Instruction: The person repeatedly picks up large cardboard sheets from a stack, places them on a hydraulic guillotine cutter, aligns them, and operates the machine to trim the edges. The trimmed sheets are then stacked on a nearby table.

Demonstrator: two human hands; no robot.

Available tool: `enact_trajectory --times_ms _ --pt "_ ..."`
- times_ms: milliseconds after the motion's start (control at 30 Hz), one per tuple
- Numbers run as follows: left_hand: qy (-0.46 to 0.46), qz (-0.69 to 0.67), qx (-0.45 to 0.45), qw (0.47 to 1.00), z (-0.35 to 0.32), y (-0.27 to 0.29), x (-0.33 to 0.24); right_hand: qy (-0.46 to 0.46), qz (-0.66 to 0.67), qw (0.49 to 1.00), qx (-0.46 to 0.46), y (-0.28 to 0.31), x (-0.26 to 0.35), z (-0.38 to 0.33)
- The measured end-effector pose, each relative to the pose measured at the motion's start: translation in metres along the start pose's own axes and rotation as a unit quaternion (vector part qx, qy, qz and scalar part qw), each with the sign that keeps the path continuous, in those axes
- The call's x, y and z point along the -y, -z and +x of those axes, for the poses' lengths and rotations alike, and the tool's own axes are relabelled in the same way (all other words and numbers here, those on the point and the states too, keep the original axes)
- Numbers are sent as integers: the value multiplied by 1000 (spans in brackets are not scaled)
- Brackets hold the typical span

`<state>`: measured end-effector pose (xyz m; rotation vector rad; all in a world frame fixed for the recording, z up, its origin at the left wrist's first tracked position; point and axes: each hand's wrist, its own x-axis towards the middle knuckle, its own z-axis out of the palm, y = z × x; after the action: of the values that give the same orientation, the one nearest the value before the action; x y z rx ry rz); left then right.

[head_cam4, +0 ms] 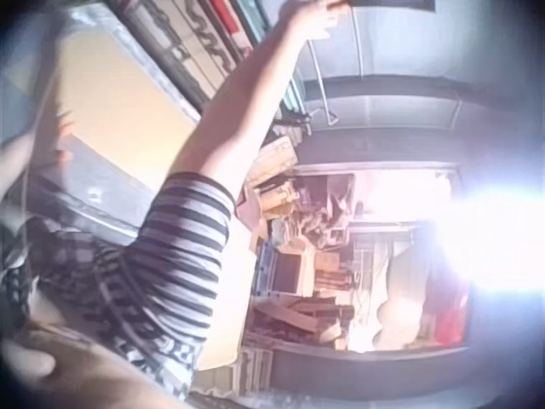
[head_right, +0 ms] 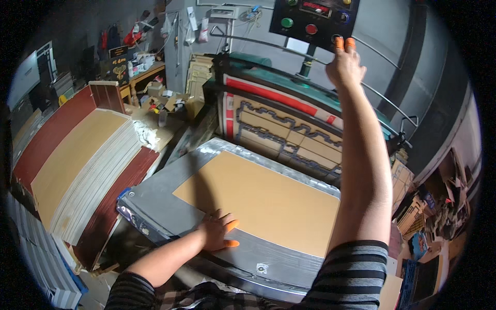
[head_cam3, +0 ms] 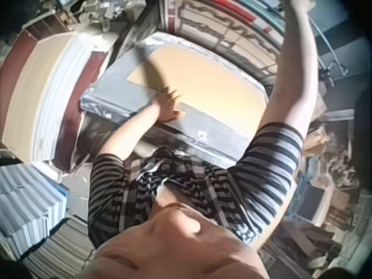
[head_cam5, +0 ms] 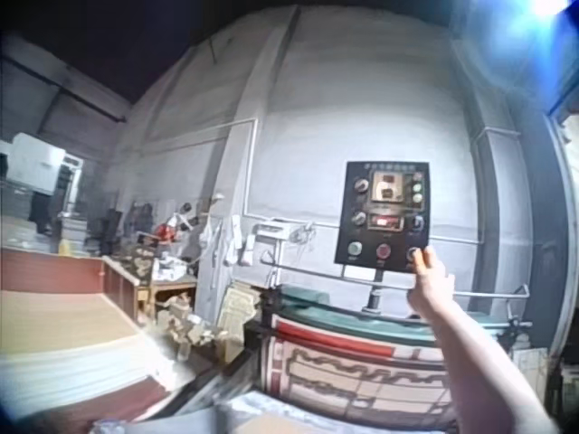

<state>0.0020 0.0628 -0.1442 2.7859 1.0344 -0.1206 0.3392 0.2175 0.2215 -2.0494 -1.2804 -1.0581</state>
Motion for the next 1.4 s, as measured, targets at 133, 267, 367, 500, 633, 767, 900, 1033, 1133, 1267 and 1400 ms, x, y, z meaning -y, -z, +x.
enact_trajectory --times_ms 133,267,367,500,633,767,900,1033,1133,1267,1400 --pt "19 -1 66 998 -5 10 2 0 -47 997 59 30 25 -1" --pt "7 1 63 998 6 4 -5 59 32 998 -19 34 -29 15" --pt "25 -31 82 996 2 13 -4 179 97 969 -137 80 -32 -54" --pt "21 -7 121 992 70 56 13 300 158 929 -146 141 -66 -164" --pt "38 101 -13 994 149 138 30 257 159 953 -31 216 -109 -244" --pt "-78 -19 -543 836 169 208 20 165 137 975 51 260 -162 -312" --pt "-228 -70 -589 772 132 219 -41 -32 228 969 94 256 -200 -357" --pt "-279 -108 -587 752 92 229 -66 -25 196 978 63 216 -239 -364" --pt "-287 -94 -582 755 75 236 -60 -43 220 972 74 196 -244 -360" --pt "-256 -91 -587 763 55 234 -37 -78 277 953 97 169 -239 -361" --pt "-215 -84 -589 774 34 233 -25 -31 275 955 105 155 -227 -351"
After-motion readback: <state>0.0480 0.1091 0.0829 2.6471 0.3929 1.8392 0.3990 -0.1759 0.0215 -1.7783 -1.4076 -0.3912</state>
